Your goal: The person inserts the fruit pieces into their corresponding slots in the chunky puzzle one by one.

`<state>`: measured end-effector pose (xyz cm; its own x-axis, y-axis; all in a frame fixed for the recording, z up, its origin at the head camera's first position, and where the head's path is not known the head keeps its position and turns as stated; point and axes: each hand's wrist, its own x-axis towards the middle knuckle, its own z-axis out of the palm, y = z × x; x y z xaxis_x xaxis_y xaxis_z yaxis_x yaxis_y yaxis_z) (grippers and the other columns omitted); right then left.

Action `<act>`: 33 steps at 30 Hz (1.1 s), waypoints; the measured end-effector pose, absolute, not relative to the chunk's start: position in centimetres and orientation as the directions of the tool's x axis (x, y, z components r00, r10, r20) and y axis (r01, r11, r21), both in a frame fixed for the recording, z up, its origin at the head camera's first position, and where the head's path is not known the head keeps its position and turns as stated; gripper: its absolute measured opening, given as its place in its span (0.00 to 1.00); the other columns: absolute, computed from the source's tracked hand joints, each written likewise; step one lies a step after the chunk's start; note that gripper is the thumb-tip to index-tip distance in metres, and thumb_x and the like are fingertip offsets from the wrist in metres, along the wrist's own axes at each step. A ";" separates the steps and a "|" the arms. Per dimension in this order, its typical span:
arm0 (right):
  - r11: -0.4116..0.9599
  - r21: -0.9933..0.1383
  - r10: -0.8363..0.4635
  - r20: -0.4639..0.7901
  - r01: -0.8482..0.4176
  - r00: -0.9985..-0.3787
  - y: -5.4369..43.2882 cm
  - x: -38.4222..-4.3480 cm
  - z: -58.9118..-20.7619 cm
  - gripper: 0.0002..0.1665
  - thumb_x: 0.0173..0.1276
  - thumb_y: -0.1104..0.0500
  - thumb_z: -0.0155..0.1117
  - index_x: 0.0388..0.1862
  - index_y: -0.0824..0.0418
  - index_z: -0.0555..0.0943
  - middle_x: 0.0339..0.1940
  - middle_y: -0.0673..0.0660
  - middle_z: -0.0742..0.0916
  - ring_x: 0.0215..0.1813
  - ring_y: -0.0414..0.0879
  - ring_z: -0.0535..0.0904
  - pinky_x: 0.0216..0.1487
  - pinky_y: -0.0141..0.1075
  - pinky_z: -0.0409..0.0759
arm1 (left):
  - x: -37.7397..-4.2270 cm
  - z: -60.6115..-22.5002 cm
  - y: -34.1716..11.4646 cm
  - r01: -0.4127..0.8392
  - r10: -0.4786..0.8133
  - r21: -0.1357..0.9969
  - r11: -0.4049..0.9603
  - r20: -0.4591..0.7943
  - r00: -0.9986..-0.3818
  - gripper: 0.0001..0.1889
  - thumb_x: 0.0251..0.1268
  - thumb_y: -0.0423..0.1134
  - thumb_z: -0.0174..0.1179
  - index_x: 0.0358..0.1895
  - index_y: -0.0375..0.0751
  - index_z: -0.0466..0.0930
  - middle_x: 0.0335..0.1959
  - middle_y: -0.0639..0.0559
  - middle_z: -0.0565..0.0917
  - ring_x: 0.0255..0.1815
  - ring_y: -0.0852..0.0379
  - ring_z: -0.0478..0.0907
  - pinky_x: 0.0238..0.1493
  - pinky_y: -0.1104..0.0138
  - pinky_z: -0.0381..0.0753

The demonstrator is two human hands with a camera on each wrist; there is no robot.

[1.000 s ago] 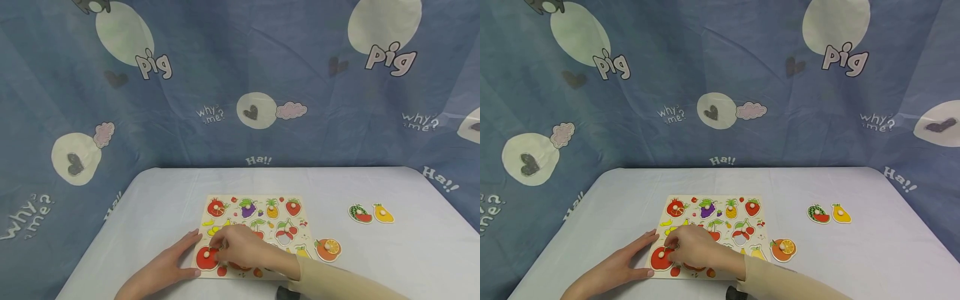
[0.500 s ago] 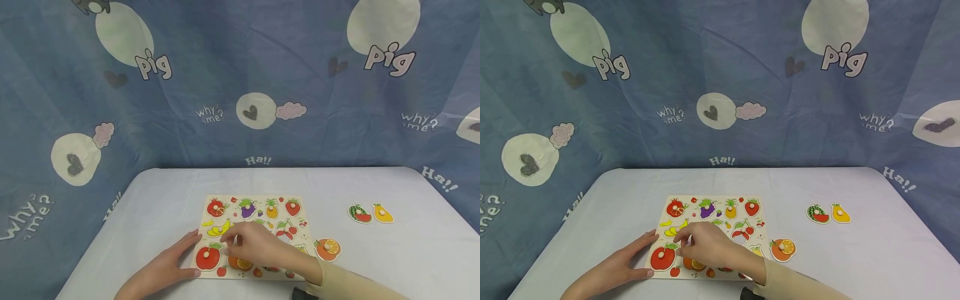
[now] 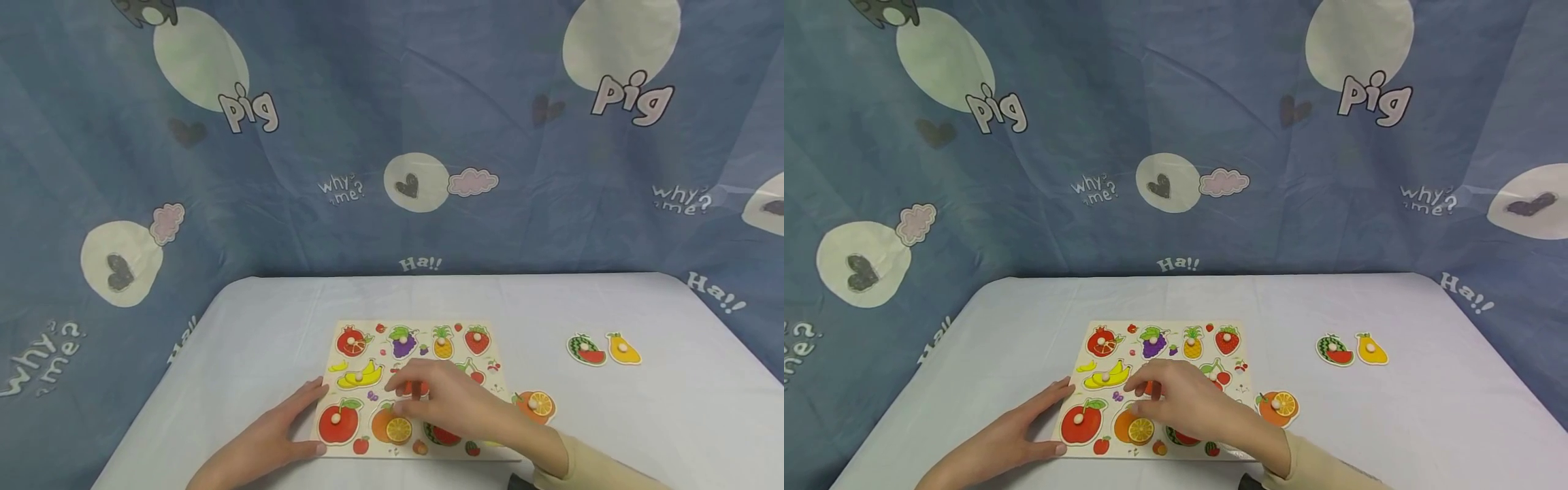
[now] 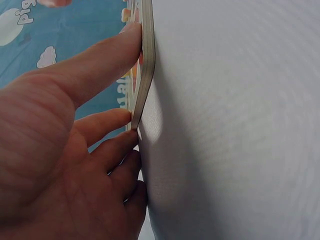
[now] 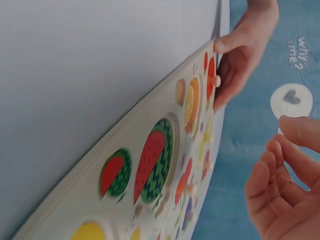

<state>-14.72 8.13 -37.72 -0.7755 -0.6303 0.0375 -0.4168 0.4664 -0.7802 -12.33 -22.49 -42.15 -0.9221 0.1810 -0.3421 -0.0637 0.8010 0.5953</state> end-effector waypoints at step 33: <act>0.523 -0.733 -0.605 0.042 -0.436 -0.795 18.7 -13.0 -37.1 0.11 0.67 0.53 0.69 0.48 0.45 0.84 0.35 0.41 0.83 0.38 0.37 0.76 0.34 0.31 0.78 | -12.2 -42.2 -22.6 -0.082 0.163 0.594 0.800 -0.347 -0.924 0.49 0.43 0.53 0.77 0.73 0.56 0.65 0.75 0.51 0.64 0.69 0.47 0.64 0.61 0.40 0.70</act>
